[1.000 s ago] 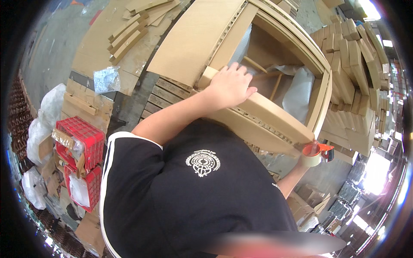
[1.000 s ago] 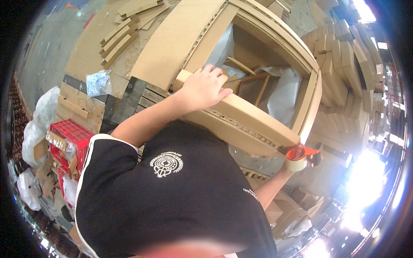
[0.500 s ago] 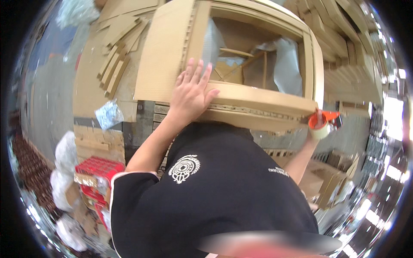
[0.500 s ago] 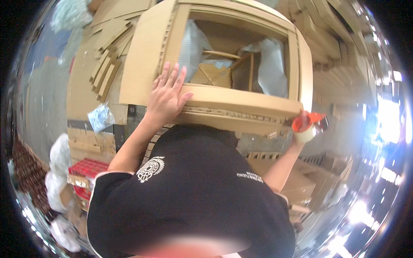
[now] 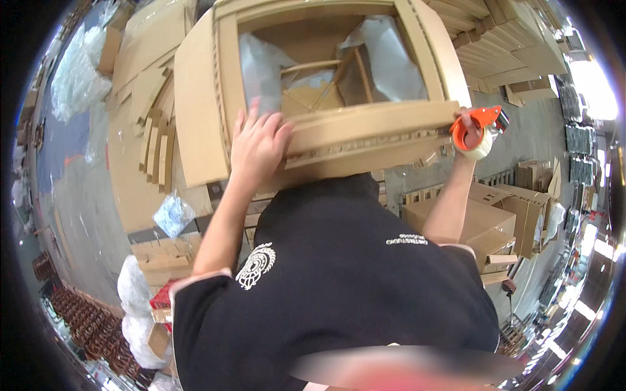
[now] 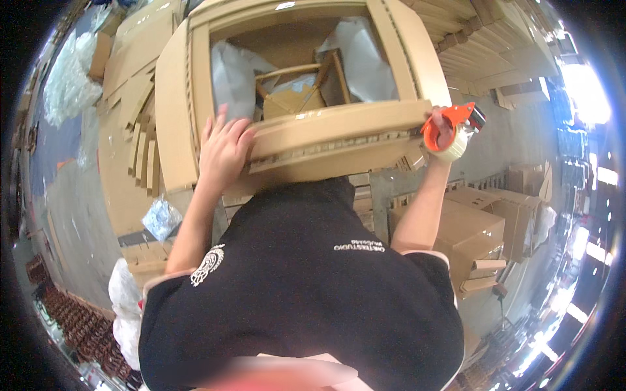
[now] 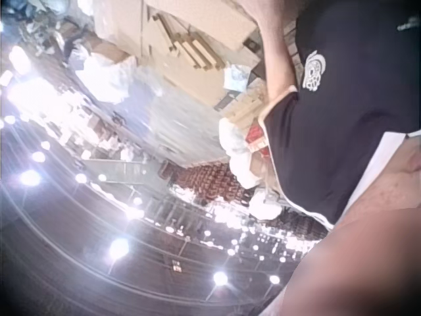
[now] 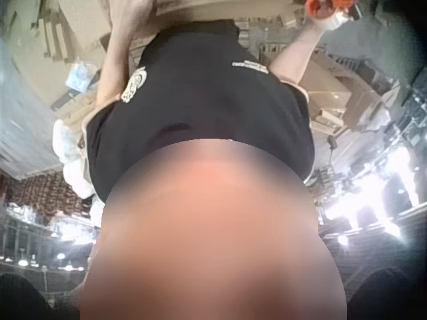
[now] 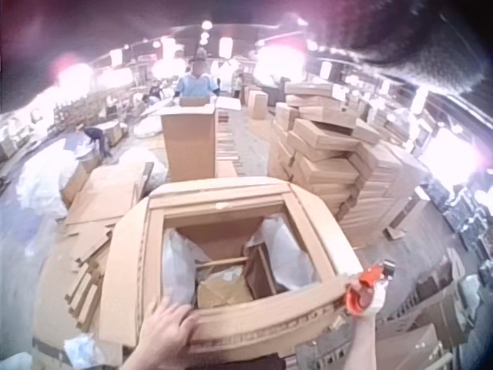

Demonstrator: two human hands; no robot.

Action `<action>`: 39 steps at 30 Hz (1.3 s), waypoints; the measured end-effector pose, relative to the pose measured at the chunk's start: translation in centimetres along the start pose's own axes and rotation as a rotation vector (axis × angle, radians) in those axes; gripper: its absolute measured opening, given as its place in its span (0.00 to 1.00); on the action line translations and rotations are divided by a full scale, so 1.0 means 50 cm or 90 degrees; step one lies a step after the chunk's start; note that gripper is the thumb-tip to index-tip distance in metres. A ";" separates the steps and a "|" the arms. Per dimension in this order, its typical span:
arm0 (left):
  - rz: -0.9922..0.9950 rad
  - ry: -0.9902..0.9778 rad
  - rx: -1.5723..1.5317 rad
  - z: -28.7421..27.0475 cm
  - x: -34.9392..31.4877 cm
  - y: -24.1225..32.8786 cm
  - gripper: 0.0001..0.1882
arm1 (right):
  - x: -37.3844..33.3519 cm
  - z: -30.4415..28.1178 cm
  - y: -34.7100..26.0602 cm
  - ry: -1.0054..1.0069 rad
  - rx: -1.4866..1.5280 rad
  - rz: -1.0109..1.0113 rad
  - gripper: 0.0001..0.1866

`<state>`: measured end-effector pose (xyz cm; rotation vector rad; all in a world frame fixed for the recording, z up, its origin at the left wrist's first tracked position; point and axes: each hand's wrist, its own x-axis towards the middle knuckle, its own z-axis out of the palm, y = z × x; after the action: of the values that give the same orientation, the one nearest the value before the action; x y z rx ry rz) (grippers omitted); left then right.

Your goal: The person repeatedly folds and seals cardboard boxes using a handheld tape dispenser. They apply tape to the seams, press the tape down, and move to the next box on a wooden pallet in a warehouse setting.

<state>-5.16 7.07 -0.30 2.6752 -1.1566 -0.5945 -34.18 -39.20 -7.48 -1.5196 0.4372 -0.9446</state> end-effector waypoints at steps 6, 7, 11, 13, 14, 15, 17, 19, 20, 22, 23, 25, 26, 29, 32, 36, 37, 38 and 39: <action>0.072 0.319 0.079 0.109 0.000 -0.032 0.32 | -0.004 0.051 -0.028 0.141 -0.069 0.021 0.08; 0.049 0.251 0.062 0.103 0.008 -0.038 0.32 | -0.004 0.068 -0.032 0.136 -0.065 -0.011 0.09; 0.033 0.174 0.051 0.071 0.020 -0.017 0.31 | -0.025 0.103 -0.060 0.135 -0.245 -0.009 0.13; 0.003 0.141 0.052 0.061 0.016 0.010 0.31 | -0.046 0.100 -0.074 0.124 -0.120 0.069 0.14; -0.013 0.134 0.047 0.059 0.016 0.026 0.32 | -0.055 0.093 -0.081 0.088 -0.091 0.091 0.15; -0.054 0.113 0.061 0.060 0.019 0.043 0.32 | -0.062 0.086 -0.083 0.094 0.018 0.117 0.16; 0.000 0.105 -0.002 0.060 0.041 0.080 0.33 | -0.069 0.072 -0.081 0.071 0.132 0.153 0.18; 0.062 0.093 -0.082 0.058 0.073 0.123 0.33 | -0.072 0.058 -0.068 0.037 0.171 0.106 0.13; 0.103 0.096 -0.084 0.052 0.091 0.148 0.34 | -0.075 0.053 -0.057 0.059 0.122 0.028 0.13; 0.176 0.153 -0.083 0.028 0.126 0.205 0.34 | -0.085 0.027 -0.036 0.117 0.253 0.018 0.15; 0.200 0.179 -0.082 0.011 0.142 0.237 0.34 | -0.095 0.007 -0.026 0.167 0.280 0.021 0.15; 0.275 0.224 -0.091 -0.041 0.171 0.301 0.34 | -0.124 -0.043 -0.007 0.235 0.343 0.036 0.16; 0.340 0.269 -0.087 -0.070 0.186 0.334 0.34 | -0.143 -0.074 0.000 0.257 0.353 0.057 0.16; 0.419 0.366 -0.140 -0.125 0.239 0.440 0.34 | -0.193 -0.159 0.026 0.283 0.406 0.133 0.18; 0.422 0.461 -0.065 -0.009 0.273 0.565 0.38 | -0.229 -0.211 0.059 0.348 0.369 0.205 0.20; 0.300 0.181 0.073 0.149 0.276 0.580 0.43 | -0.231 -0.245 0.100 0.308 0.452 0.218 0.20; 0.287 0.183 0.072 0.175 0.274 0.573 0.44 | -0.223 -0.255 0.107 0.317 0.433 0.220 0.20; 0.311 0.235 -0.002 0.186 0.280 0.565 0.44 | -0.217 -0.263 0.111 0.317 0.416 0.230 0.20; 0.286 0.197 -0.014 0.187 0.281 0.561 0.44 | -0.209 -0.275 0.115 0.305 0.407 0.225 0.21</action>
<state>-18.96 -22.35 -4.35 2.2629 -1.5620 -0.1130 -49.47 -41.39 -17.06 -0.6074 0.6443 -1.0321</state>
